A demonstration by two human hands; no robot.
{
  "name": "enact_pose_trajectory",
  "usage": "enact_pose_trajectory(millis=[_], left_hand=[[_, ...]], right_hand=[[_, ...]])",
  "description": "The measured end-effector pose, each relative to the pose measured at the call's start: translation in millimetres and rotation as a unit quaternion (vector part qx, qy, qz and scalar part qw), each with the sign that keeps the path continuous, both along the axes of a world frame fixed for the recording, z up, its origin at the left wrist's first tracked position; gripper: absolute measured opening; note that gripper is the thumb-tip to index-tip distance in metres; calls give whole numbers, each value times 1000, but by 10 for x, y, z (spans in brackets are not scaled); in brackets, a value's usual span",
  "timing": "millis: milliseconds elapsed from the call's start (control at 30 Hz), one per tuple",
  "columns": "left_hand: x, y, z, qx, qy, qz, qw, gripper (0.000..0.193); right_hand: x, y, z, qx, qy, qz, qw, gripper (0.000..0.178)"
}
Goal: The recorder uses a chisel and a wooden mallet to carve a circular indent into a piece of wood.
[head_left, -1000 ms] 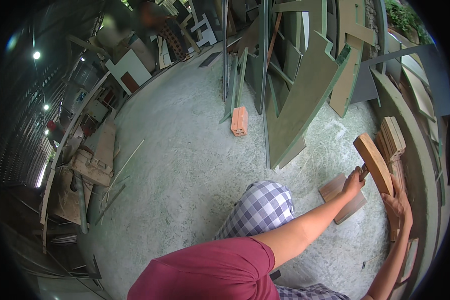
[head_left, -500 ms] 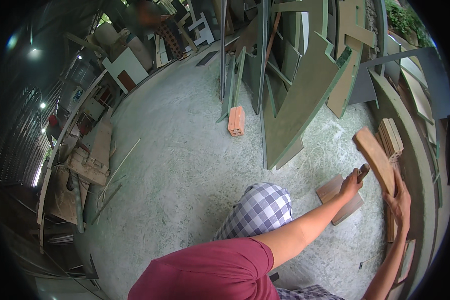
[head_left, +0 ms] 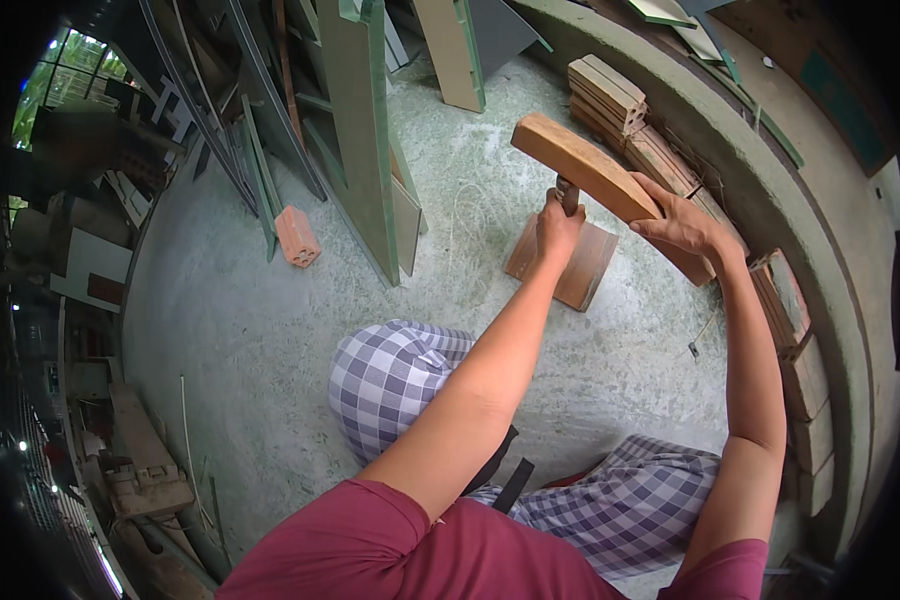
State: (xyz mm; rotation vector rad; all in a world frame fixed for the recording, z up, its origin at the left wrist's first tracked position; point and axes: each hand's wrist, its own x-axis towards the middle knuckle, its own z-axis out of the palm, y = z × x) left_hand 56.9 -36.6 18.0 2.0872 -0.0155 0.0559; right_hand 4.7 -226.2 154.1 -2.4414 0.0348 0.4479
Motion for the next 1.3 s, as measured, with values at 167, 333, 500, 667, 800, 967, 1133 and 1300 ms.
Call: enact_pose_trajectory(millis=[167, 333, 500, 667, 800, 967, 1133, 1300], left_hand=[[0, -71, -60, 9, 19, 1, 1000, 39], [226, 198, -201, -40, -4, 3, 999, 36], [236, 193, -143, -61, -1, 33, 998, 40], [247, 117, -18, -84, -13, 36, 996, 39], [154, 84, -19, -48, 1, 3, 999, 39], [145, 113, -110, -49, 0, -3, 999, 40], [124, 47, -111, -43, 17, -21, 999, 43], [101, 12, -103, -30, 22, -31, 999, 45]], right_hand=[[-18, -193, 157, -33, -38, 11, 999, 81], [49, -330, -4, -72, -51, -4, 996, 83], [-29, -585, -191, -104, -62, -26, 992, 85], [-30, -618, -208, -89, -66, -30, 993, 86], [-29, -651, -217, -80, -77, -36, 993, 85], [-1, -608, -201, -80, -80, -35, 993, 86], [-12, -618, -270, -83, -87, -35, 992, 84], [4, -589, -281, -90, -83, -34, 992, 83]])
